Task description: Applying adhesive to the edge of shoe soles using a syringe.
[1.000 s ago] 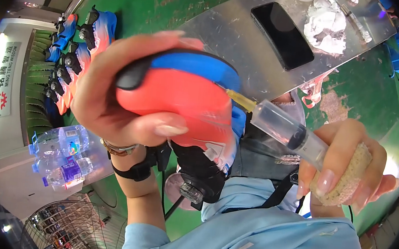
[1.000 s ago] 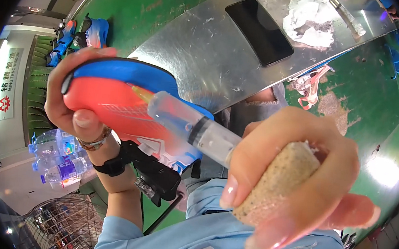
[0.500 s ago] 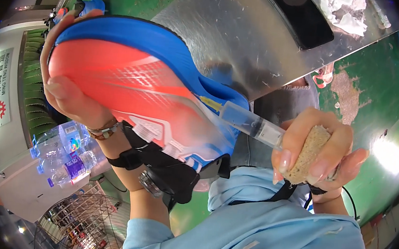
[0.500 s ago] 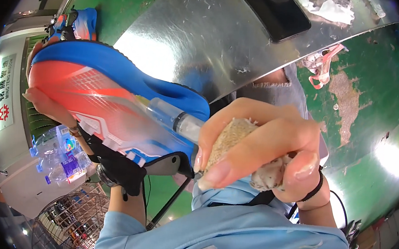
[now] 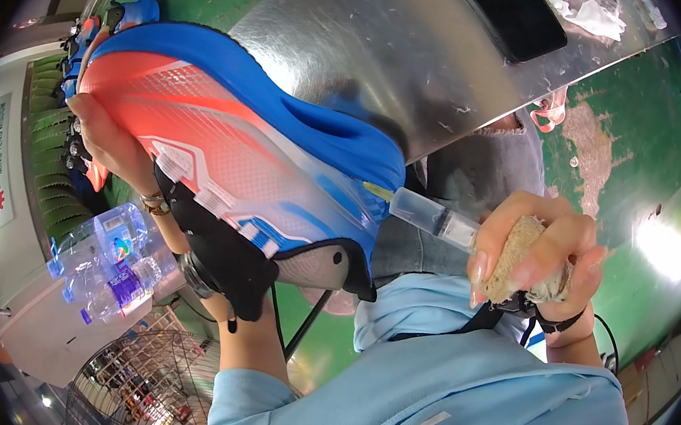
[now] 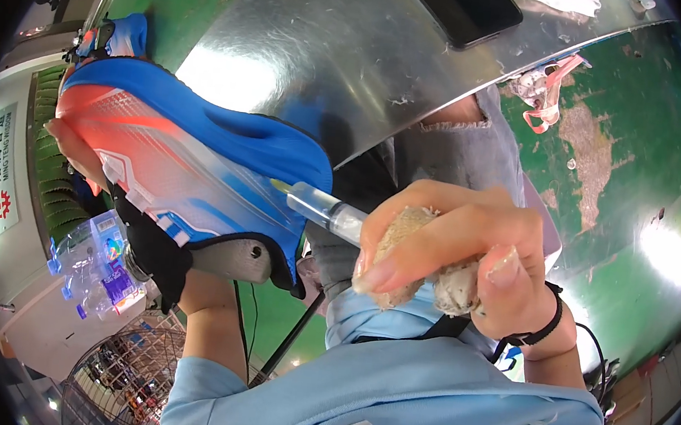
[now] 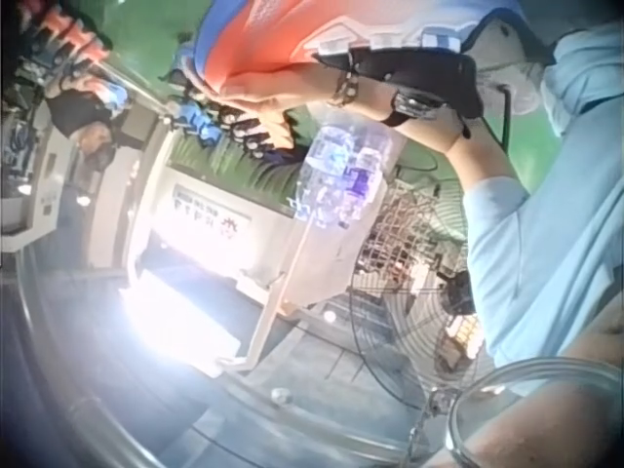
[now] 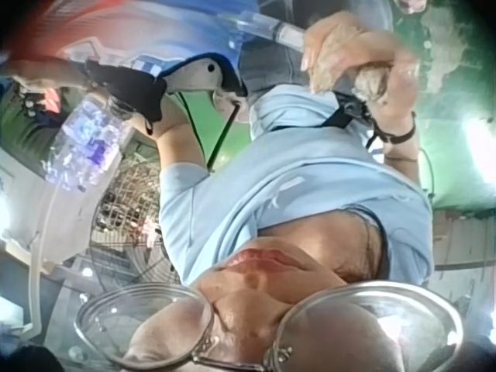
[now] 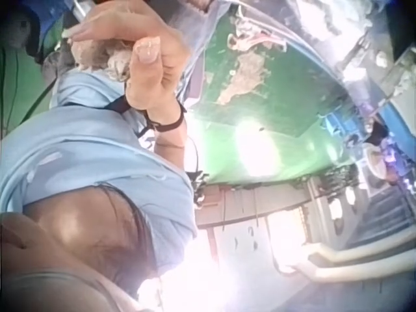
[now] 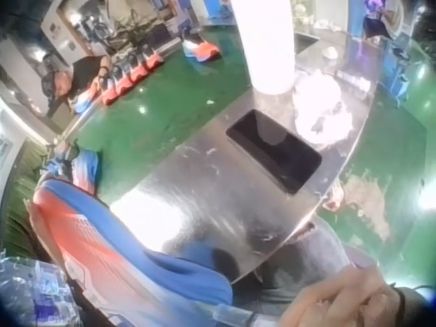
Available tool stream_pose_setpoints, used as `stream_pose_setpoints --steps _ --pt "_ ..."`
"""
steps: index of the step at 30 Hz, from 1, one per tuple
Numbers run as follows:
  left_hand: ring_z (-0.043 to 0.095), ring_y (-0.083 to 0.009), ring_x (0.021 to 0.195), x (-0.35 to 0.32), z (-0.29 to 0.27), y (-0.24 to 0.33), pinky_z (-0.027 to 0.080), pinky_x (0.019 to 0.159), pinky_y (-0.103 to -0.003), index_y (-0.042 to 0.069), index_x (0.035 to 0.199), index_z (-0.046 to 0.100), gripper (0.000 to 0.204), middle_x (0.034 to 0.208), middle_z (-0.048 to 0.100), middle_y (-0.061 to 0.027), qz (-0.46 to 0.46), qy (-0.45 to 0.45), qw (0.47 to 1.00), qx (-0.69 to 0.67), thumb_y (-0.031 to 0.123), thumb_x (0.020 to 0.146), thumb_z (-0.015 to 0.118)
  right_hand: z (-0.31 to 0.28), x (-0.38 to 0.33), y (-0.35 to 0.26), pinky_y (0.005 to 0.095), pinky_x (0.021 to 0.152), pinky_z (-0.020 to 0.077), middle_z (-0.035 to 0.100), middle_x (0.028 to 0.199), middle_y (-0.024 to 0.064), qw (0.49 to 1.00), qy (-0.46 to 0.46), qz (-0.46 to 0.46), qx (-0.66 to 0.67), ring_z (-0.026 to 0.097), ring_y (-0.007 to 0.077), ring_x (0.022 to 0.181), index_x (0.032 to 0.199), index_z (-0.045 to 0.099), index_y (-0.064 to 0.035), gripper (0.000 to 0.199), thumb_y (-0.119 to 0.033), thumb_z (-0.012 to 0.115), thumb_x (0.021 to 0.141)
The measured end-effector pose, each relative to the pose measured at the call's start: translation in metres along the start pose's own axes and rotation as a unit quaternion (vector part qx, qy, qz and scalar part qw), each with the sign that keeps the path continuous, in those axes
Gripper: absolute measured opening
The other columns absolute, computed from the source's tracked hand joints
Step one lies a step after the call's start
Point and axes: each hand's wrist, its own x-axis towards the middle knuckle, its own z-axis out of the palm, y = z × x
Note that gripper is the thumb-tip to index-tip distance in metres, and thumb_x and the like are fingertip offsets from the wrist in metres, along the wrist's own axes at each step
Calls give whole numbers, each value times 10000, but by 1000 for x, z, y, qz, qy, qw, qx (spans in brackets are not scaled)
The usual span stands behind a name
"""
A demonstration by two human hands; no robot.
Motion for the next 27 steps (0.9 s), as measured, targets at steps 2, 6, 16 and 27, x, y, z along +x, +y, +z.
stream_pose_setpoints --steps 2,6,16,27 --pt "534 -229 867 1 -2 -10 441 794 -351 -16 1102 474 570 943 526 -157 -10 5 1000 14 516 899 445 -2 -2 1 322 581 499 626 746 196 1000 1 -1 -14 608 240 658 841 673 40 675 -489 270 957" --pt "514 -220 850 -4 -9 -27 432 773 -347 4 1099 458 517 940 497 -137 -39 12 998 49 484 907 460 -3 -4 0 307 592 486 619 744 192 1000 -1 -3 -31 605 229 647 869 673 45 633 -443 279 961" --pt "588 -106 572 -48 -29 -35 492 520 -226 -6 990 622 331 739 634 -53 -366 83 920 -116 308 904 564 11 16 7 346 729 487 638 797 168 995 3 -38 -97 605 236 740 935 658 54 419 -234 354 944" --pt "623 -132 712 -158 -124 48 549 582 -237 -2 1013 559 265 889 626 -66 -549 24 835 -6 247 945 498 23 26 15 280 548 489 571 961 216 991 -26 -10 -128 608 208 670 1049 570 53 591 -432 240 972"
